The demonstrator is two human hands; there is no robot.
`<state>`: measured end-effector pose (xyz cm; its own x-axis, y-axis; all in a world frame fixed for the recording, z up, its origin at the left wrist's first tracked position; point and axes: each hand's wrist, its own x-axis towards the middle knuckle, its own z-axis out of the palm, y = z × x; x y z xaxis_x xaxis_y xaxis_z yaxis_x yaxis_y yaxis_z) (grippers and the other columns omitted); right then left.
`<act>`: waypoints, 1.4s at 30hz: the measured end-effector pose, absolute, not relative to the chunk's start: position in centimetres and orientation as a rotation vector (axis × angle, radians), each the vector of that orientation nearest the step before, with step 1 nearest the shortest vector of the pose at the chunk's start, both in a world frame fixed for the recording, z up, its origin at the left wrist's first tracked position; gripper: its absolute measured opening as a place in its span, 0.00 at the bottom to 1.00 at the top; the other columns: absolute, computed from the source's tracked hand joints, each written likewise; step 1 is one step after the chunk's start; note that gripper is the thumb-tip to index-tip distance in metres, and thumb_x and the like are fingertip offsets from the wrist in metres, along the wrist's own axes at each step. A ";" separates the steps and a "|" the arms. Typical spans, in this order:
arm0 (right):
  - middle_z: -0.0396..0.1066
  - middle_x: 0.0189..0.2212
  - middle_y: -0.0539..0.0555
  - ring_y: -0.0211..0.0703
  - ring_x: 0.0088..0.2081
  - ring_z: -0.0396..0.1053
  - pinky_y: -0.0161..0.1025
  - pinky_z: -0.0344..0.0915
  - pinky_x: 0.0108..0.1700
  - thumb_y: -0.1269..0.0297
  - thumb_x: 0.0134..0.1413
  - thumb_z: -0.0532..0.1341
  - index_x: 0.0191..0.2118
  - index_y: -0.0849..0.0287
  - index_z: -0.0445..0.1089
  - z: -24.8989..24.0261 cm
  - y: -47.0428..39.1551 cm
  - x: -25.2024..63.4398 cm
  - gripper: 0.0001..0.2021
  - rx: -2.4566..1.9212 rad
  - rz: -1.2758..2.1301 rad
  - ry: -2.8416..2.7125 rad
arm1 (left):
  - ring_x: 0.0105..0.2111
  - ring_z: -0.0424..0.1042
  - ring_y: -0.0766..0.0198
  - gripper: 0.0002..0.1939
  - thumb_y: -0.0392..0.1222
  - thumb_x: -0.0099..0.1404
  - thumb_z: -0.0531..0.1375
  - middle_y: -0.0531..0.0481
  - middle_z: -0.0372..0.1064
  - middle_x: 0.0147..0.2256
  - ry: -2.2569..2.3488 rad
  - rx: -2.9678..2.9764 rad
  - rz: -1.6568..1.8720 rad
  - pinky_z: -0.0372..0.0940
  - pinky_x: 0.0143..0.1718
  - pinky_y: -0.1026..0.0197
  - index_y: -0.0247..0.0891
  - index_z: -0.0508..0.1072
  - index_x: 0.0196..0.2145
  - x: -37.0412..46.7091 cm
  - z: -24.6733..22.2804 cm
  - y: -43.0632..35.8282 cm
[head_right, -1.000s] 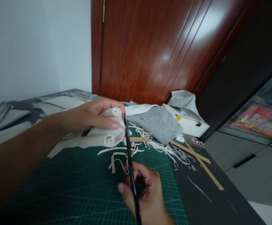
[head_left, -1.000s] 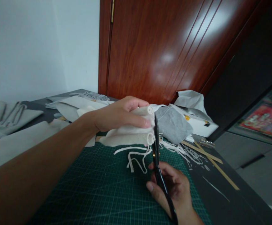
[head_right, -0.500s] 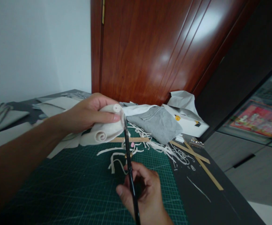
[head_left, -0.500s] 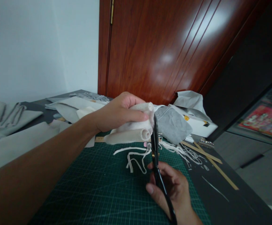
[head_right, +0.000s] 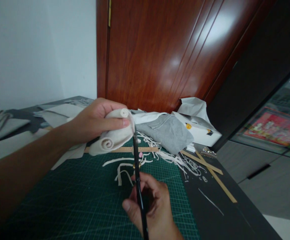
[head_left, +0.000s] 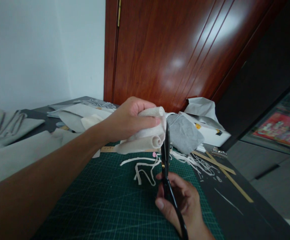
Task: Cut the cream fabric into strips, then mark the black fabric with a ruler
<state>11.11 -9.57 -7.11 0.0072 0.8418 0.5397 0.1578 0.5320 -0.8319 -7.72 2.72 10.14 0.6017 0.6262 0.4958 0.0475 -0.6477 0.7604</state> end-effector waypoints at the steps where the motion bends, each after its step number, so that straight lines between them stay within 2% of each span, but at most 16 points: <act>1: 0.71 0.25 0.45 0.34 0.22 0.65 0.29 0.60 0.24 0.64 0.50 0.73 0.51 0.45 0.75 -7.1 -9.6 11.1 0.21 -0.896 0.670 -1.497 | 0.20 0.65 0.70 0.06 0.39 0.59 0.62 0.54 0.69 0.22 0.520 2.095 1.054 0.55 0.18 0.68 0.35 0.76 0.27 -7.7 10.2 2.7; 20: 0.70 0.24 0.45 0.33 0.21 0.63 0.27 0.59 0.22 0.63 0.49 0.73 0.51 0.45 0.75 -7.2 -9.7 10.6 0.21 -0.869 0.713 -1.465 | 0.22 0.65 0.70 0.08 0.39 0.60 0.62 0.54 0.69 0.22 0.536 2.249 1.280 0.54 0.21 0.66 0.34 0.75 0.25 -7.3 9.8 3.0; 29: 0.71 0.24 0.45 0.33 0.23 0.65 0.27 0.61 0.24 0.63 0.50 0.73 0.48 0.46 0.77 -7.0 -9.6 10.7 0.18 -0.956 0.705 -1.396 | 0.21 0.61 0.71 0.10 0.37 0.61 0.62 0.56 0.64 0.20 0.553 2.415 1.255 0.51 0.21 0.66 0.33 0.74 0.23 -6.7 9.3 2.5; 42: 0.71 0.24 0.47 0.37 0.22 0.66 0.31 0.62 0.23 0.61 0.50 0.73 0.47 0.52 0.77 -6.9 -9.6 10.6 0.17 -0.991 0.634 -1.416 | 0.22 0.63 0.70 0.09 0.39 0.60 0.62 0.56 0.66 0.20 0.615 2.397 1.170 0.51 0.21 0.65 0.35 0.75 0.24 -6.7 9.2 2.4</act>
<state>10.57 -9.64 -6.94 0.1000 0.8565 0.5064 0.1925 0.4827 -0.8544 -6.71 2.44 9.16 0.5525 0.5461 0.6297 0.2097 -0.8223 0.5291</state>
